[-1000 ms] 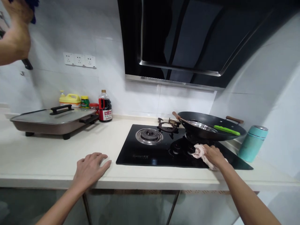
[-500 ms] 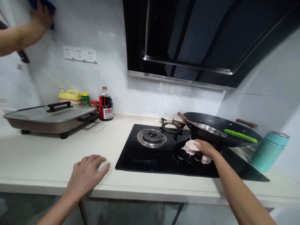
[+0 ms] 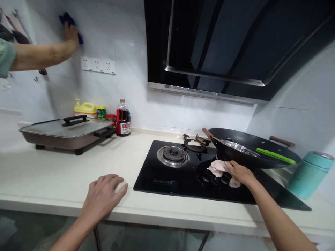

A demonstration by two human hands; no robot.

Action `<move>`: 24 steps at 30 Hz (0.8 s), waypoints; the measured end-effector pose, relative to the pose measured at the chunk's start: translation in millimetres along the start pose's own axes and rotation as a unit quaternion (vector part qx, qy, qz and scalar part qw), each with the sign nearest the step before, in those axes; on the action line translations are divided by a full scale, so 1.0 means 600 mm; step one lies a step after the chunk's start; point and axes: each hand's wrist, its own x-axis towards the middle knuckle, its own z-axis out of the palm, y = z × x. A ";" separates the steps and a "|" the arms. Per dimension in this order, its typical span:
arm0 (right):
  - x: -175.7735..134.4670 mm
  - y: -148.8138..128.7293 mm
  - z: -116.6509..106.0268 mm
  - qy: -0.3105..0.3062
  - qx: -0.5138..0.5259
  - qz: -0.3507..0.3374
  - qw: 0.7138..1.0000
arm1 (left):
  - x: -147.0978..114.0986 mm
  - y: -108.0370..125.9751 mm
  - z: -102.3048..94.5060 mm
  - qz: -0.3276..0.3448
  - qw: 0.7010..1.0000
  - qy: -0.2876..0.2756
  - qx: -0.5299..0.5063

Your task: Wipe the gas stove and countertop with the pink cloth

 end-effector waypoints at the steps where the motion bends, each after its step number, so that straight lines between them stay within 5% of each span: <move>1: 0.007 -0.015 -0.002 -0.006 0.002 -0.002 1.000 | 0.000 -0.001 0.001 -0.001 1.000 0.000 -0.002; 20: 0.089 -0.213 0.007 -0.104 0.005 -0.136 0.985 | 0.000 0.005 -0.007 -0.013 1.000 -0.011 -0.005; 24: 0.073 -0.256 0.002 -0.109 -0.021 -0.152 0.982 | -0.002 0.010 -0.010 -0.019 1.000 -0.008 -0.010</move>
